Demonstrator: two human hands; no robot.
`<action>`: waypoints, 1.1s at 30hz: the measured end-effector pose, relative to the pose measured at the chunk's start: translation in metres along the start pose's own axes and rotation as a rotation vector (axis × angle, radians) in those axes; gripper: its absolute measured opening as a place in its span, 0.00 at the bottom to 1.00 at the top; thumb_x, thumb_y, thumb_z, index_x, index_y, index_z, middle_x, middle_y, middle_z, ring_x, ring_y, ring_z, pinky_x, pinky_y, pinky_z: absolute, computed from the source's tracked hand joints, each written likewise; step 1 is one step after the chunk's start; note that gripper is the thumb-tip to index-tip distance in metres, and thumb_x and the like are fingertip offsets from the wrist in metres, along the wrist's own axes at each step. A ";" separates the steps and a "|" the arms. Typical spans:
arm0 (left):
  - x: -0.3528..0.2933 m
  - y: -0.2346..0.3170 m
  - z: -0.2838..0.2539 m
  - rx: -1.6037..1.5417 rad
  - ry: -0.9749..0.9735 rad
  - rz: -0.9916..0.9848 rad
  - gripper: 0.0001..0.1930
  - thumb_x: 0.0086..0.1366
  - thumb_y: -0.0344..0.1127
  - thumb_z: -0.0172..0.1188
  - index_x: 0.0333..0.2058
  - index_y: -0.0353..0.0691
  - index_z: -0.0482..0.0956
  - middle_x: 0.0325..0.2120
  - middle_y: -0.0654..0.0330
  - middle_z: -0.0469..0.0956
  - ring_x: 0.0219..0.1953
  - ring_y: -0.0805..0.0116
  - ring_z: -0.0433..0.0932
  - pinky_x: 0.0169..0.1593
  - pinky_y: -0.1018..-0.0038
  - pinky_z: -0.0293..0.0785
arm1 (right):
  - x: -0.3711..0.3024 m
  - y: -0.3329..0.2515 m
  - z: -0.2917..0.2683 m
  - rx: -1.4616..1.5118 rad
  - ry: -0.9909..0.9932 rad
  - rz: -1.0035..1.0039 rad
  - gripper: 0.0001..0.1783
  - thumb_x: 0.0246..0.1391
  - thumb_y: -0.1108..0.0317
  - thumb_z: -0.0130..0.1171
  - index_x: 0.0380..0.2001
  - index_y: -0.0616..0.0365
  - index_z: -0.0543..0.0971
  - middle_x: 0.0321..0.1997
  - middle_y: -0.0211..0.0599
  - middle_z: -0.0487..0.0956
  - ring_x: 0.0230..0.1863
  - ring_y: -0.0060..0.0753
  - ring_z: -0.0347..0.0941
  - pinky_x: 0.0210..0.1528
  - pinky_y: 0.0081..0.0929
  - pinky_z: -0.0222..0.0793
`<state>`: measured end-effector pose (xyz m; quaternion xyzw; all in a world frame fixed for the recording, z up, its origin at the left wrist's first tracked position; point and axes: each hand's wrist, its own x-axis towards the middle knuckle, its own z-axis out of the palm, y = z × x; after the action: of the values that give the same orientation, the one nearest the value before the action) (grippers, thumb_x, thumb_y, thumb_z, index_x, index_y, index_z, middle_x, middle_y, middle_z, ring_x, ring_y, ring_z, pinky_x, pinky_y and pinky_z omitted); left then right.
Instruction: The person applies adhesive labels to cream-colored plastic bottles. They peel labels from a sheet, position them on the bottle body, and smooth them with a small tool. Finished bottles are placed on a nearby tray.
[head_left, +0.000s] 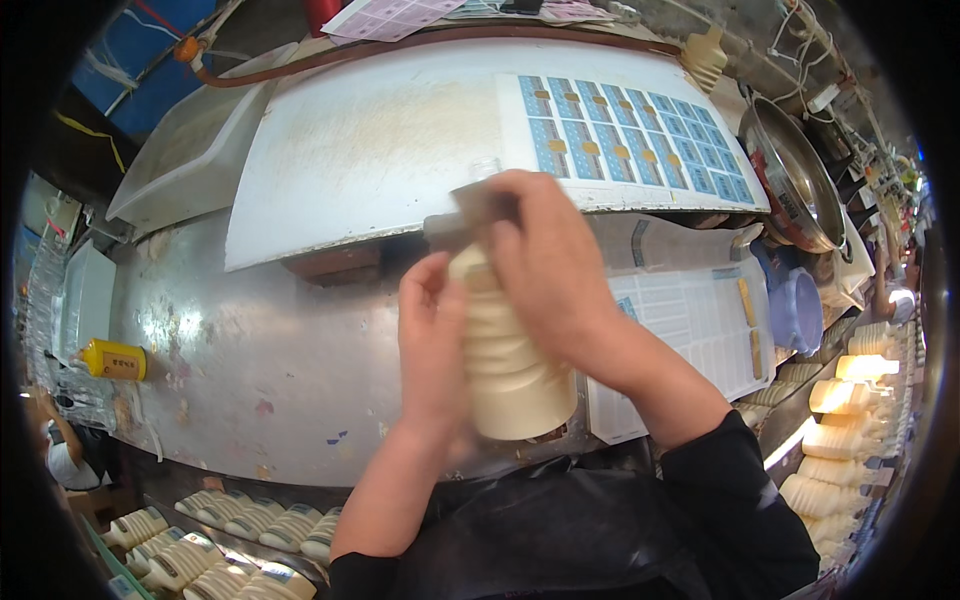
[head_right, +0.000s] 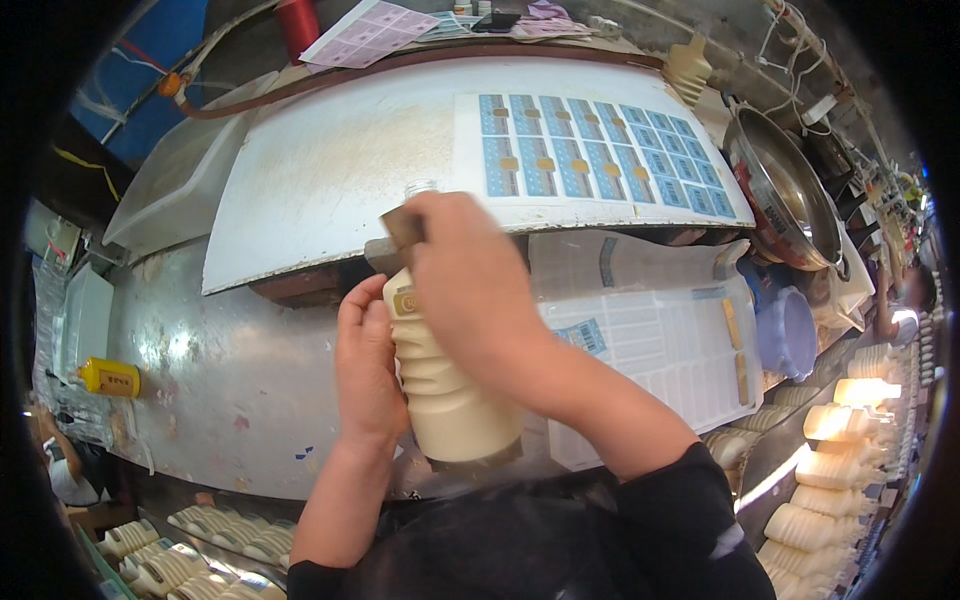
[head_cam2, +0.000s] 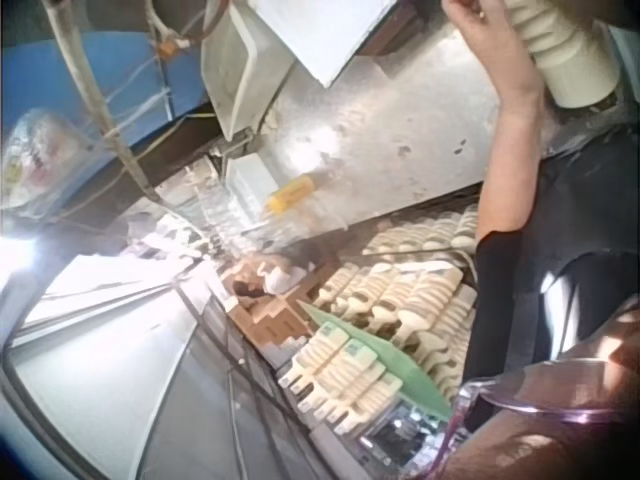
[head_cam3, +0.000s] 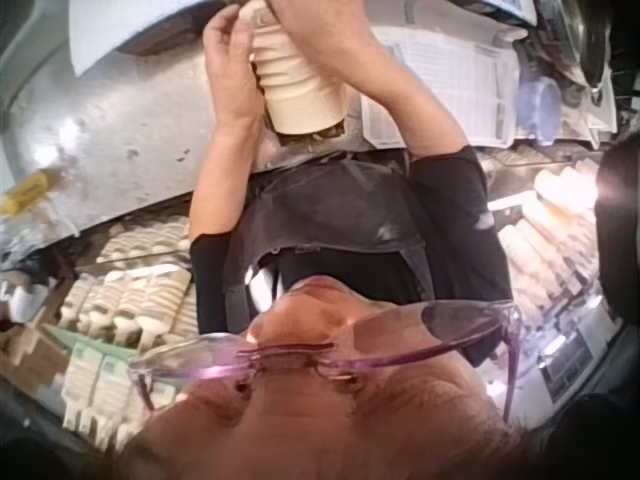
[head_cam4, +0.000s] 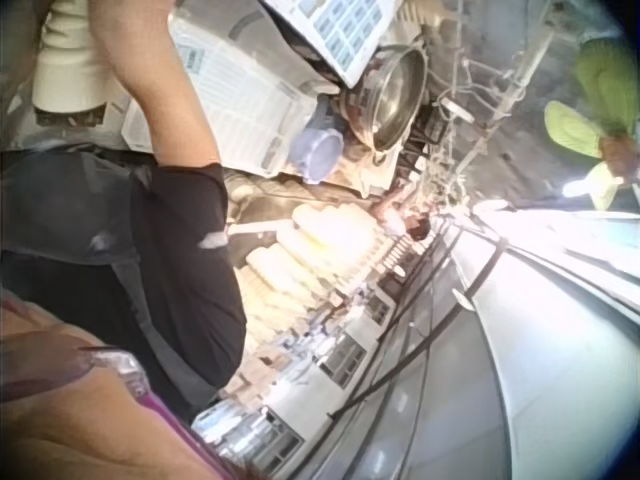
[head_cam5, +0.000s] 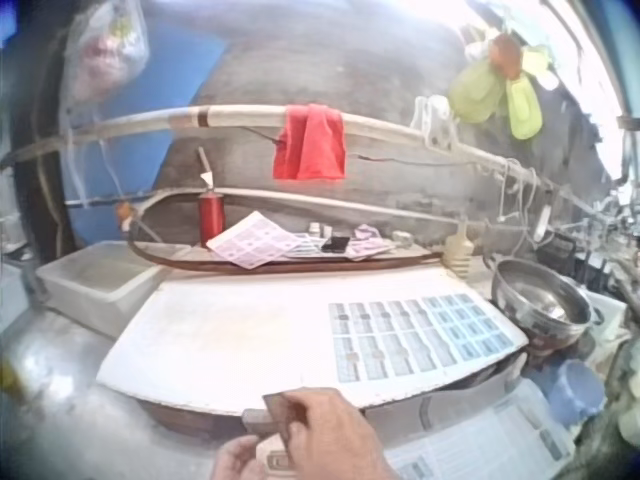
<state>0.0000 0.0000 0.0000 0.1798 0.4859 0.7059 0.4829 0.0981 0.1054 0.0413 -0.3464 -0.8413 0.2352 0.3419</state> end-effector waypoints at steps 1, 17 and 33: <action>0.001 0.002 0.005 0.153 -0.001 0.023 0.24 0.76 0.47 0.56 0.61 0.37 0.66 0.53 0.58 0.74 0.53 0.71 0.73 0.59 0.70 0.71 | -0.004 0.010 -0.005 0.032 0.051 0.045 0.19 0.65 0.72 0.53 0.58 0.59 0.70 0.55 0.49 0.76 0.56 0.48 0.74 0.62 0.41 0.67; 0.015 -0.009 0.005 0.271 -0.058 -0.090 0.28 0.81 0.55 0.39 0.59 0.35 0.72 0.51 0.55 0.80 0.51 0.66 0.80 0.56 0.69 0.77 | -0.016 0.035 -0.013 0.181 0.119 0.135 0.19 0.64 0.73 0.51 0.57 0.61 0.68 0.55 0.50 0.72 0.56 0.52 0.72 0.61 0.41 0.68; -0.036 -0.006 0.012 1.276 -0.049 0.467 0.48 0.63 0.46 0.65 0.74 0.34 0.50 0.67 0.33 0.57 0.66 0.35 0.65 0.67 0.51 0.65 | -0.013 0.029 -0.016 0.186 0.106 0.062 0.19 0.63 0.74 0.51 0.57 0.60 0.67 0.55 0.51 0.70 0.54 0.58 0.72 0.59 0.46 0.68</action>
<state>0.0291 -0.0245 0.0083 0.5455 0.7448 0.3625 0.1280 0.1291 0.1173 0.0279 -0.3511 -0.7855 0.3040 0.4090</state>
